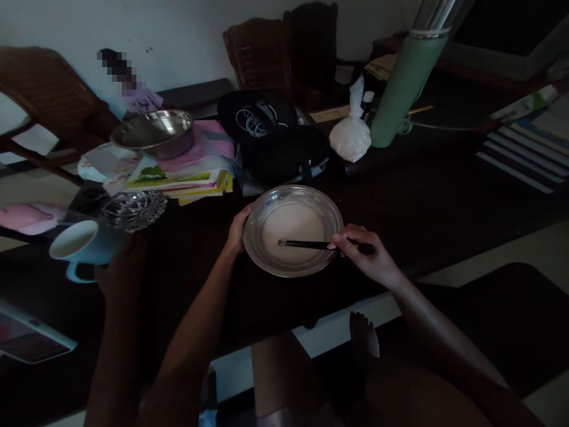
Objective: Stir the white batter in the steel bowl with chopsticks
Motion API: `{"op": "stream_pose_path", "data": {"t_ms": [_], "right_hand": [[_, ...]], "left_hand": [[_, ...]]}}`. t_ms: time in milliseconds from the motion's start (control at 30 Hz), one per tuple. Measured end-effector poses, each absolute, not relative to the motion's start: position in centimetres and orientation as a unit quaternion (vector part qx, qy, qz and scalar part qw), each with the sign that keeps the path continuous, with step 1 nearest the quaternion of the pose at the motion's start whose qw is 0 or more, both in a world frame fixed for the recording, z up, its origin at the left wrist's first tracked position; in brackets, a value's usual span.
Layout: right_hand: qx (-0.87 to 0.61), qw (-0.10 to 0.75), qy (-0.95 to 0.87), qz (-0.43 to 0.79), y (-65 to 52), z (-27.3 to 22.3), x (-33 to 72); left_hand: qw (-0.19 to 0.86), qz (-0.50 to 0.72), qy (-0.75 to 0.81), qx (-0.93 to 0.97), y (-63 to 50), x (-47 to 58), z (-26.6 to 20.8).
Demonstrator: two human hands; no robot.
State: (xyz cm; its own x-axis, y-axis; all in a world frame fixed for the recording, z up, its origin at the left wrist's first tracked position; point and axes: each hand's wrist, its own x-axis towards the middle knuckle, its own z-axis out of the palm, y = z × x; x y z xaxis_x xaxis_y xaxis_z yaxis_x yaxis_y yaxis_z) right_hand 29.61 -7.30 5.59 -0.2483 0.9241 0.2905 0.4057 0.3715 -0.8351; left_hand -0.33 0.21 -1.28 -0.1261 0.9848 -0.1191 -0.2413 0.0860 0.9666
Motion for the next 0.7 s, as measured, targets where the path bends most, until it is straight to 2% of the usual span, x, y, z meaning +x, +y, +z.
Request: {"op": "stream_pose_path", "data": {"t_ms": [167, 400, 533, 700], "right_hand": [[-0.476, 0.423, -0.714, 0.290, -5.5, 3.9, 29.3], [-0.536, 0.443, -0.674, 0.249, -6.4, 5.9, 32.4], [-0.555, 0.449, -0.632, 0.302, -7.9, 7.7, 33.6], [-0.526, 0.412, -0.655, 0.354, -8.7, 8.2, 32.8]], "left_hand": [[0.547, 0.563, 0.489, 0.381, 0.2, -0.3, -1.2], [0.548, 0.566, 0.490, 0.375, 0.3, -0.4, -1.5], [0.548, 0.568, 0.483, 0.381, 0.4, -0.4, -1.6], [0.546, 0.565, 0.491, 0.377, 0.4, -0.4, -1.5]]}}
